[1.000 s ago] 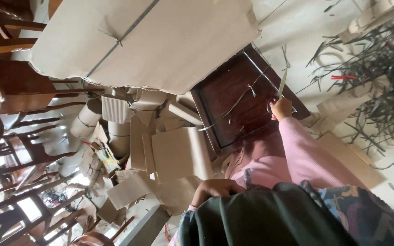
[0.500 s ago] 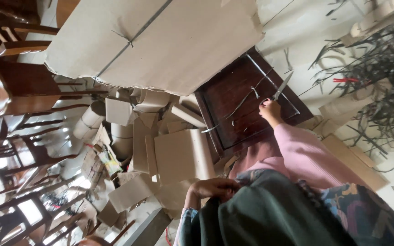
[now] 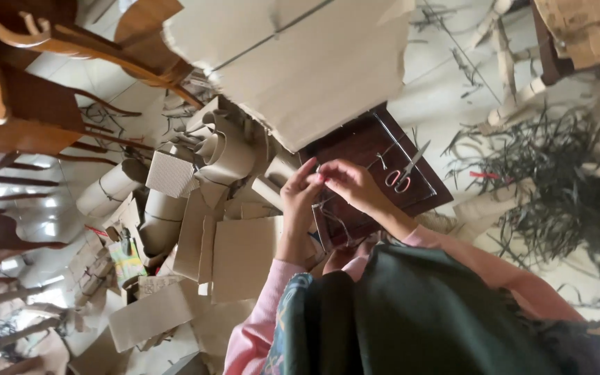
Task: The person ties a piece of gray cord around a stack of cardboard sheets resting on a wooden chair. They wrap the cord, tie a knot, and use scissors to trim the excess cord. The process is repeated for a second cord.
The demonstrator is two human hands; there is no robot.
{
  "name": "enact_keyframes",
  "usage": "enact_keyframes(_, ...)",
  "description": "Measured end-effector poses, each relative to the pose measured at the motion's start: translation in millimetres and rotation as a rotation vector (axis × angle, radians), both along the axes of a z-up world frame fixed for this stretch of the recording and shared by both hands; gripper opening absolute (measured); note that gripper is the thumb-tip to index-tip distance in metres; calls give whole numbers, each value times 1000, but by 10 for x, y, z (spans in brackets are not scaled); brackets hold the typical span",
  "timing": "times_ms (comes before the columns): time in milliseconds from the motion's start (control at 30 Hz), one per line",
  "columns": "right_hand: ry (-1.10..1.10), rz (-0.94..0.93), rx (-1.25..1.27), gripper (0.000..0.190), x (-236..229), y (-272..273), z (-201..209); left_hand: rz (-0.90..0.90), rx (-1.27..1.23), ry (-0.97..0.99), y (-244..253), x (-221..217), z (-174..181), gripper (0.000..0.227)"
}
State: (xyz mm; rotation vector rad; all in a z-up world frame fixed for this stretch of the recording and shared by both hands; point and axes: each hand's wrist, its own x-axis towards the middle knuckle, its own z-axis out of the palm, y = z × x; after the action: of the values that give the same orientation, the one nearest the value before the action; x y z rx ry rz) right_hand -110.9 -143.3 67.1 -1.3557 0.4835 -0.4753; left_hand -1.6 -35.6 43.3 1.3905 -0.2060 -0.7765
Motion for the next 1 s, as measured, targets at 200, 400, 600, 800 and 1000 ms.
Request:
enact_keyframes(200,-38,-117,-178,59,-14,52,175,-66,-196,22,-155,-91,550,42)
enact_keyframes(400,198,-148,-469,18,-232,-25,587,-38,-110,-567,2,-4,687,32)
enact_keyframes(600,167,108,-597,15,-309,-281,759,-99,42,-1062,170,486,740,25)
enact_keyframes(800,194,82,-648,12,-401,-387,1017,-40,-15,-1104,133,598,780,17)
enact_keyframes(1000,448,62,-1082,19,-1024,-1443,1287,-75,182,-1349,581,1234,1165,20)
